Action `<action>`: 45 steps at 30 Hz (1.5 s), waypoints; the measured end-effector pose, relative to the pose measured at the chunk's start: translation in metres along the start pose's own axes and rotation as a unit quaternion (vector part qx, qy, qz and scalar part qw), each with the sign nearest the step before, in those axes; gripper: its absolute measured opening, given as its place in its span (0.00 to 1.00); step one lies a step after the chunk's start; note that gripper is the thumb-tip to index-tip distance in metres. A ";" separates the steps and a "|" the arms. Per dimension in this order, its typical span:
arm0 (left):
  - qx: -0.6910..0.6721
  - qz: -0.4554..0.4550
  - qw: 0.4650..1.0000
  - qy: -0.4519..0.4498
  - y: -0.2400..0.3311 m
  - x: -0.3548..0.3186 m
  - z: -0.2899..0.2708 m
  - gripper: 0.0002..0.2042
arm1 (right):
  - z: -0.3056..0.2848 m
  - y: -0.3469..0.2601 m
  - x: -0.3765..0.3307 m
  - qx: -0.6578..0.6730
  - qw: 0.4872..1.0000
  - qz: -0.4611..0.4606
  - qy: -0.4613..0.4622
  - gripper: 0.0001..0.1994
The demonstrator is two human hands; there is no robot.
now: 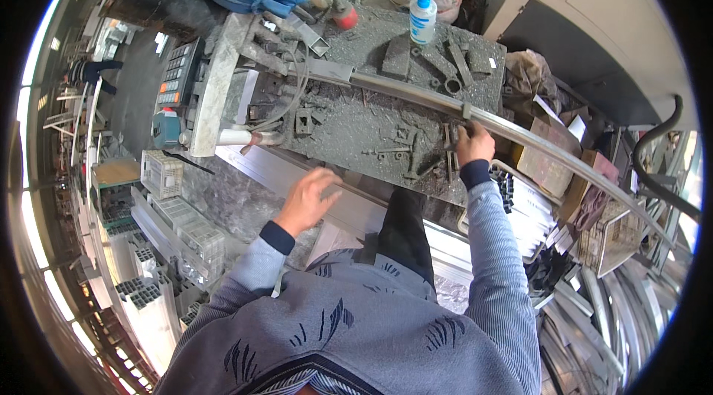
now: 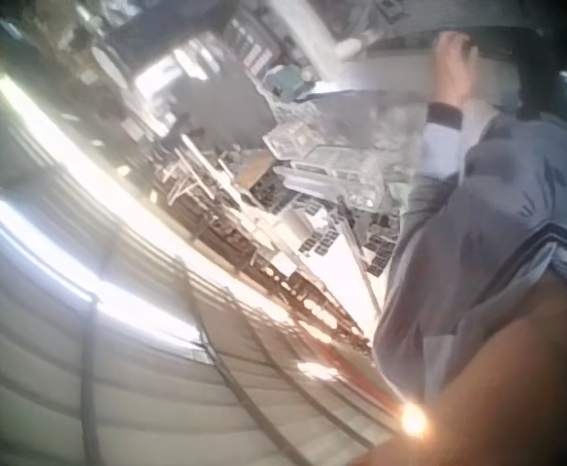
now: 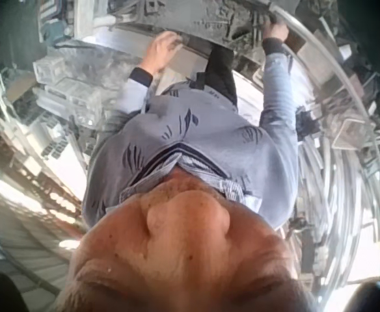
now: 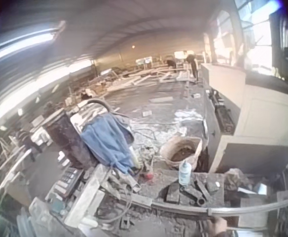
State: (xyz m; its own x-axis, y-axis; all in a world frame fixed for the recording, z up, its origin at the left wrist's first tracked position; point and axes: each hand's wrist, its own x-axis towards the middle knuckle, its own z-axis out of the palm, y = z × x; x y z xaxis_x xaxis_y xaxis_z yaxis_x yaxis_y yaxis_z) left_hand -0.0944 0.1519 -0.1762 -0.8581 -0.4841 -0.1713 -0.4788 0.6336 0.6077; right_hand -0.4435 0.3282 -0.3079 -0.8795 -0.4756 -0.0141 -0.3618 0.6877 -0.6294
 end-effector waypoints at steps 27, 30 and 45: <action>0.310 0.075 0.915 -0.249 -0.027 0.303 -0.066 0.23 | 0.136 -0.210 -0.037 0.242 0.965 0.082 -0.061 0.17; 0.260 0.018 0.937 -0.233 -0.038 0.302 -0.061 0.23 | 0.140 -0.216 -0.038 0.260 0.961 0.078 -0.057 0.16; 0.190 -0.093 0.957 -0.200 -0.048 0.305 -0.050 0.20 | 0.156 -0.218 -0.037 0.318 0.940 0.111 -0.063 0.16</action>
State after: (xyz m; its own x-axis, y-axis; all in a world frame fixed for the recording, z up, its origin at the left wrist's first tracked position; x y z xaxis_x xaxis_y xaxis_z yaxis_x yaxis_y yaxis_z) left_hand -0.3242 -0.0564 -0.2183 -0.7176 -0.3890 -0.5777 -0.5984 0.7687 0.2256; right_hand -0.2842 0.1102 -0.2920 -0.8534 -0.4475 -0.2671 0.1195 0.3309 -0.9361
